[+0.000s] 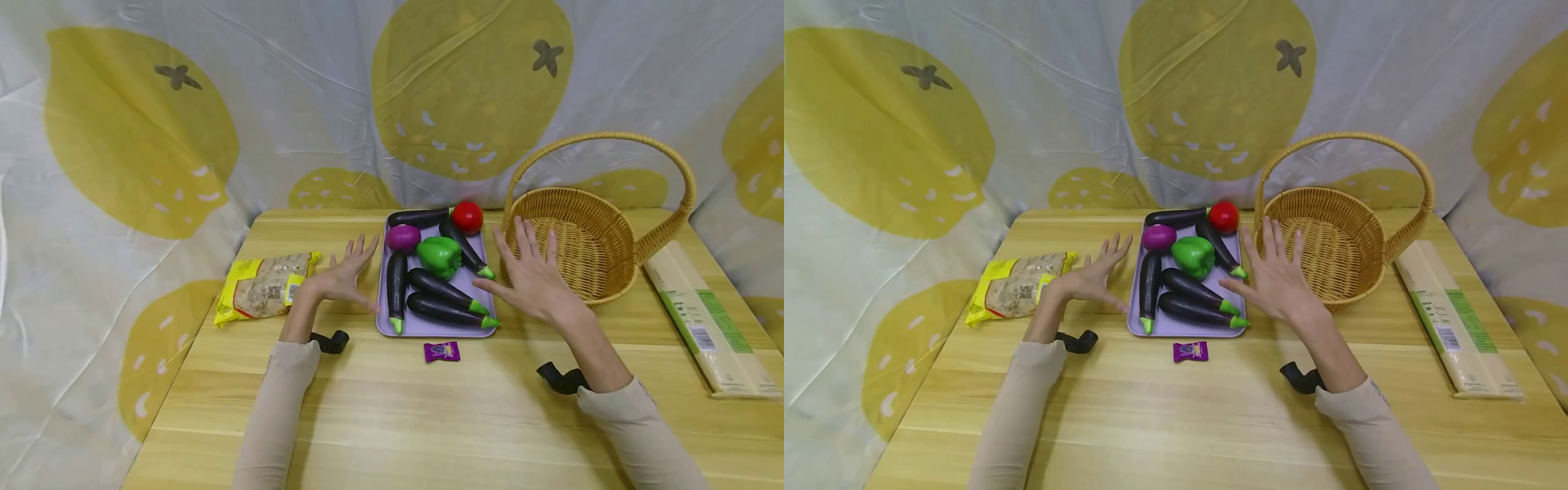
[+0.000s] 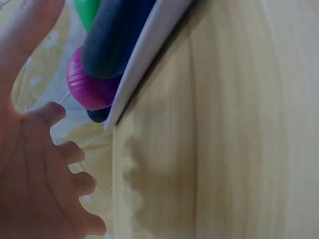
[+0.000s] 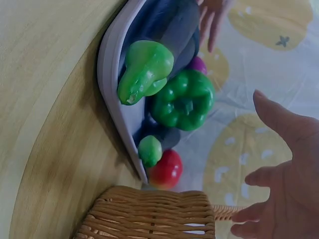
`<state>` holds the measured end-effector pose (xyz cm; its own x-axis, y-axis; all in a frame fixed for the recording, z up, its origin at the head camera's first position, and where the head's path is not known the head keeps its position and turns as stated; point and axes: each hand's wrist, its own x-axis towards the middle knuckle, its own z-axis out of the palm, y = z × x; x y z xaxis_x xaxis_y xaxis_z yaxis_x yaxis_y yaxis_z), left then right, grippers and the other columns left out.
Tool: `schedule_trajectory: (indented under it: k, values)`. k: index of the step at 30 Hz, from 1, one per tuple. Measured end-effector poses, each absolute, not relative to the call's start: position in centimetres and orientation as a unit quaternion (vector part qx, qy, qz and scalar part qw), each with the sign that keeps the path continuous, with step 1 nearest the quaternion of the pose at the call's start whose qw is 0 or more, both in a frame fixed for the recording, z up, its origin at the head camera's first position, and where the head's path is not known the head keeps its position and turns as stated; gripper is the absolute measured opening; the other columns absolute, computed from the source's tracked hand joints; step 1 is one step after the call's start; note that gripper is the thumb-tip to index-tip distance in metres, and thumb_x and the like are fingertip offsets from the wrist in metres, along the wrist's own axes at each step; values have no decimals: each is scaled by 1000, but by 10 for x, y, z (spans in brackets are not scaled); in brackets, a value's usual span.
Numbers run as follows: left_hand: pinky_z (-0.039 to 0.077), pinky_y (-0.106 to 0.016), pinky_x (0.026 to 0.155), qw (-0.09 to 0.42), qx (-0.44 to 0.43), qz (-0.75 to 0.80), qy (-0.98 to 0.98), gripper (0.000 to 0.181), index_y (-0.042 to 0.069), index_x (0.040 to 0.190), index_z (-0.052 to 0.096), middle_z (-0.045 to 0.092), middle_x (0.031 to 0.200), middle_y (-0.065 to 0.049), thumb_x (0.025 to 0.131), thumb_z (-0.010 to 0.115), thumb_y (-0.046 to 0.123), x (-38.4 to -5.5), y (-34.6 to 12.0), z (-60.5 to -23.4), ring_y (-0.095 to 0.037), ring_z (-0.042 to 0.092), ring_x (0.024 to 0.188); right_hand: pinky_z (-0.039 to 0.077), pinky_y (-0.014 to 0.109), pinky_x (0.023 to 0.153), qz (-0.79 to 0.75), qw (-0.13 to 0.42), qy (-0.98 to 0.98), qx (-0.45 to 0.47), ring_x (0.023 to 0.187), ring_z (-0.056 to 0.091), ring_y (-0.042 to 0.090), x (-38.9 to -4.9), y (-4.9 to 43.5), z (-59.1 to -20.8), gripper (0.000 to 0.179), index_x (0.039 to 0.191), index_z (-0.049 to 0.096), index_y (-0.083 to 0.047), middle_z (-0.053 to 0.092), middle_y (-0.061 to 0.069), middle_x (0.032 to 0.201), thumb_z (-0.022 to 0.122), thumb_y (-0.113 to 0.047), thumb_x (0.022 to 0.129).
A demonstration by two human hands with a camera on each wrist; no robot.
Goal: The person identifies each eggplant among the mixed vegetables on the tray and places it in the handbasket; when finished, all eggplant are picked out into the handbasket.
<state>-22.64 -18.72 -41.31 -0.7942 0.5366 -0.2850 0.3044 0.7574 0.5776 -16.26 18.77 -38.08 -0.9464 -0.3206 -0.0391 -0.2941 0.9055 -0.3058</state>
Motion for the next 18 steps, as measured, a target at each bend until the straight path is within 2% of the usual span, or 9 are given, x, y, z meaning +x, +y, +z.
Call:
schedule_trajectory:
  k: [6,18]
  values:
    - [-16,-78,118,244,225,225,916,148,19,166,-11,-26,168,-26,68,96,46,-229,-184,-422,-48,-23,156,-19,73,120,-157,49,972,-167,159,-18,45,-163,187,-380,101,167,0,-9,-23,24,169,50,-66,100]
    - [-15,-74,120,277,216,224,909,154,18,165,-16,-27,168,-24,64,98,44,-234,-184,-431,-43,-26,157,-20,69,122,-160,32,967,-197,160,-17,42,-158,181,-373,99,167,1,-12,-18,26,171,53,-63,101]
